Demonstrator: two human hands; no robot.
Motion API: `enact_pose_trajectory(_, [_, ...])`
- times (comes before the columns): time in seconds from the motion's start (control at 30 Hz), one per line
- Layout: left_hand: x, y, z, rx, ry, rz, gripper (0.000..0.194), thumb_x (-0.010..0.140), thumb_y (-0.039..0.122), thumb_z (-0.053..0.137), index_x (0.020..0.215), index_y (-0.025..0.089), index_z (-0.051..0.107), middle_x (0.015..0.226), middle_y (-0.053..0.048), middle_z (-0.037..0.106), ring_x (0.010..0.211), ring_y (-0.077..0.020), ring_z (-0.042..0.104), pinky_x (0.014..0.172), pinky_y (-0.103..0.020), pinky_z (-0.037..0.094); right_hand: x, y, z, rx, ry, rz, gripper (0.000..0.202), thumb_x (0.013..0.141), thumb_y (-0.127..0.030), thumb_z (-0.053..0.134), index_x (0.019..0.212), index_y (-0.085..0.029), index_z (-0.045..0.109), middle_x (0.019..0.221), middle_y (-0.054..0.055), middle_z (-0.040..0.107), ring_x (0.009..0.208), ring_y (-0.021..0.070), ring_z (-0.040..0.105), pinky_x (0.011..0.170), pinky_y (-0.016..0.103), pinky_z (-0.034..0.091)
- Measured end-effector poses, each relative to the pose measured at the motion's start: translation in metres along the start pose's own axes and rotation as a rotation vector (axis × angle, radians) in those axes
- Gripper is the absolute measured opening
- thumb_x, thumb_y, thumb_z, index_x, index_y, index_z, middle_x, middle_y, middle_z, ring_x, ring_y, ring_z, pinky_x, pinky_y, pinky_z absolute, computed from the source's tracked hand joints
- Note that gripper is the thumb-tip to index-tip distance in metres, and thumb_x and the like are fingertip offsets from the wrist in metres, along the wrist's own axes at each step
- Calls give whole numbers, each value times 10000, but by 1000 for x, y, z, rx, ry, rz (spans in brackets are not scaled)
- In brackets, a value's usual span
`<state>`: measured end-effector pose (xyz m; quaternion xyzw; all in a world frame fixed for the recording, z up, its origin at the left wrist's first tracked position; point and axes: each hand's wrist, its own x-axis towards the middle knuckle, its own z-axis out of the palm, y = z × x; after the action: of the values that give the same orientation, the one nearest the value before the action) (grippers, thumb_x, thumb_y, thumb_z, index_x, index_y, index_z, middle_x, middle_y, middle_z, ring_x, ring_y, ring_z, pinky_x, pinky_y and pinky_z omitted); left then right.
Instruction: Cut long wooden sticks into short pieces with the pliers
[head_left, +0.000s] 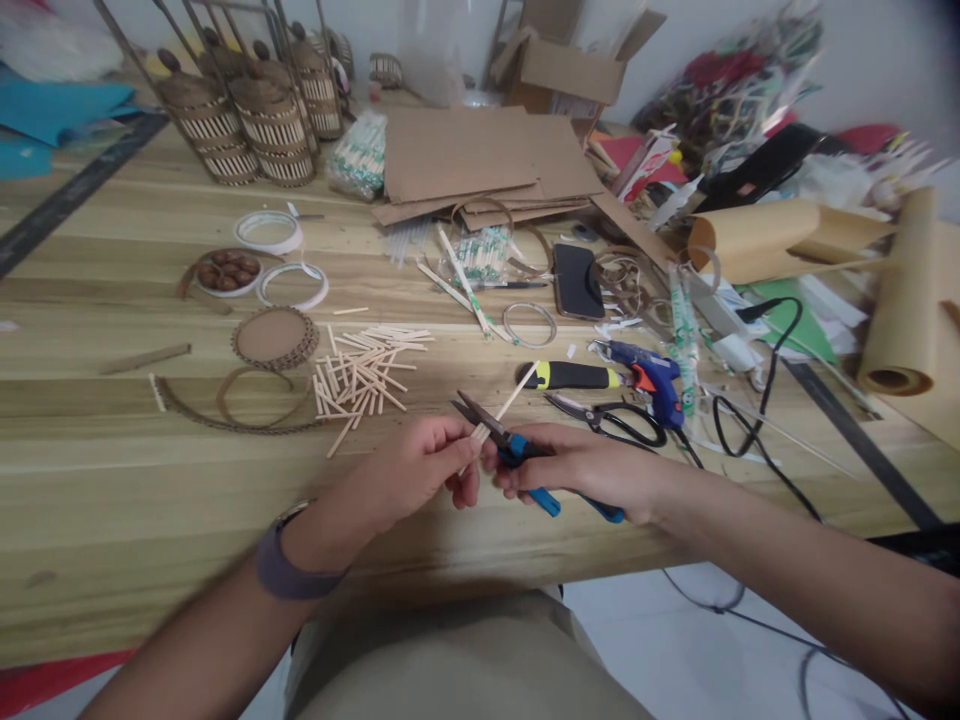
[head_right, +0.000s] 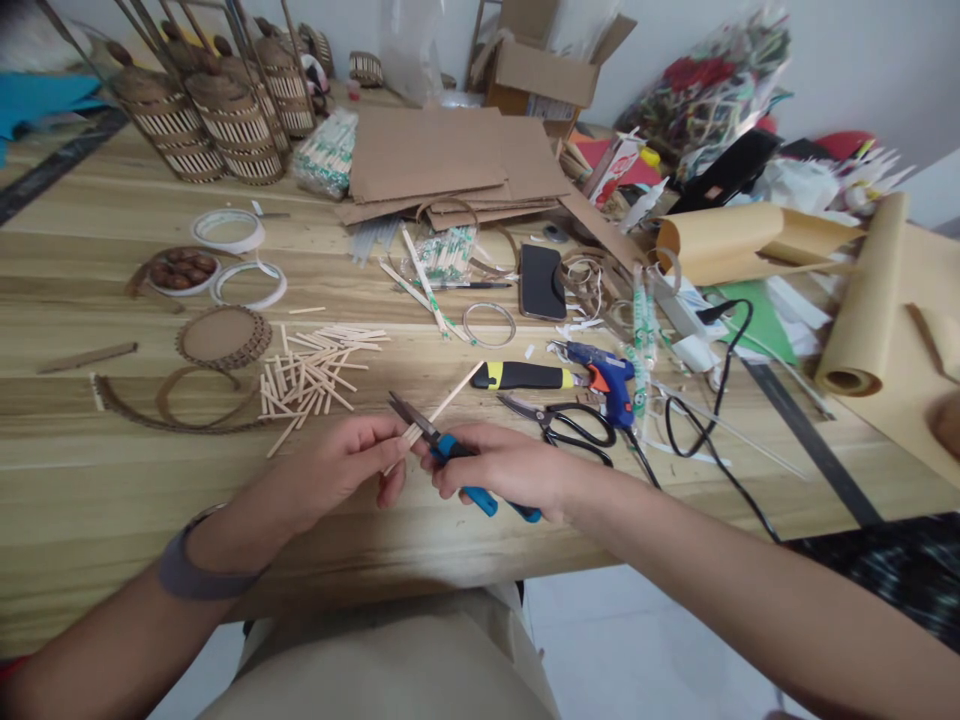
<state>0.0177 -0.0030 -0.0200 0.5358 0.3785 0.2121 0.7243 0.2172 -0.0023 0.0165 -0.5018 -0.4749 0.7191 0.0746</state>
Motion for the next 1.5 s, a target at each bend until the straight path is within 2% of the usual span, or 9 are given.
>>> enact_pose_trajectory(0.37, [-1, 2, 3, 11, 47, 30, 311, 878, 464, 512, 739, 194, 579, 546, 31, 535, 528, -128, 475, 571, -249, 403, 7, 5, 0, -210, 76, -40, 195, 657, -289, 593, 825, -195, 561, 653, -46, 466, 577, 120, 436, 538, 262, 376])
enact_pose_trajectory(0.6, [-3, 3, -10, 75, 132, 95, 300, 949, 439, 479, 838, 188, 599, 604, 38, 580, 594, -133, 535, 630, -248, 430, -2, -6, -17, -468, 66, -227, 222, 802, -364, 583, 947, -197, 605, 876, 18, 618, 837, 180, 573, 745, 292, 460])
enact_pose_trajectory(0.67, [-4, 2, -15, 137, 237, 105, 296, 968, 437, 451, 931, 188, 605, 607, 46, 579, 599, -138, 540, 628, -251, 422, -9, -5, -26, -621, 160, -218, 218, 848, -397, 555, 929, -203, 611, 878, 30, 651, 834, 200, 601, 752, 314, 473])
enact_pose_trajectory(0.77, [-5, 5, -15, 403, 362, 66, 303, 995, 409, 401, 928, 192, 602, 630, 36, 597, 595, -150, 546, 604, -266, 391, -14, 0, -32, -877, 541, -311, 233, 904, -434, 514, 885, -213, 587, 822, 56, 654, 764, 229, 616, 708, 354, 483])
enact_pose_trajectory(0.83, [-4, 7, -10, 641, 380, 34, 299, 1005, 353, 382, 870, 194, 596, 650, 16, 616, 607, -165, 563, 601, -279, 371, -10, 3, -27, -982, 742, -544, 184, 921, -386, 521, 957, -215, 579, 994, 115, 681, 915, 272, 642, 782, 393, 500])
enact_pose_trajectory(0.93, [-2, 7, -2, 950, 385, 31, 288, 1005, 263, 375, 850, 187, 606, 741, -35, 667, 705, -203, 620, 645, -297, 382, 8, 6, -13, -1044, 773, -820, 194, 932, -291, 527, 1102, -203, 557, 1373, 178, 564, 1238, 303, 550, 942, 420, 478])
enact_pose_trajectory(1.1, [-1, -1, 0, 1194, 414, 90, 292, 1015, 226, 359, 955, 179, 641, 885, -97, 712, 837, -244, 664, 744, -324, 445, 38, 10, 2, -1114, 817, -564, 166, 932, -292, 532, 1057, -188, 564, 1006, 134, 683, 923, 302, 644, 756, 378, 483])
enact_pose_trajectory(1.3, [-3, -2, 1, 1337, 415, 103, 326, 1009, 178, 317, 1037, 160, 641, 923, -134, 718, 837, -285, 672, 746, -372, 454, 42, 8, 6, -1105, 840, -424, 124, 934, -320, 550, 971, -203, 542, 985, 117, 658, 866, 274, 628, 681, 323, 428])
enact_pose_trajectory(1.5, [-4, 3, 6, 1402, 413, 55, 324, 986, 148, 327, 952, 160, 649, 823, -138, 717, 779, -293, 679, 756, -393, 442, 47, 5, 20, -1189, 842, -256, 165, 951, -329, 527, 989, -170, 550, 1018, 163, 650, 897, 306, 635, 670, 340, 408])
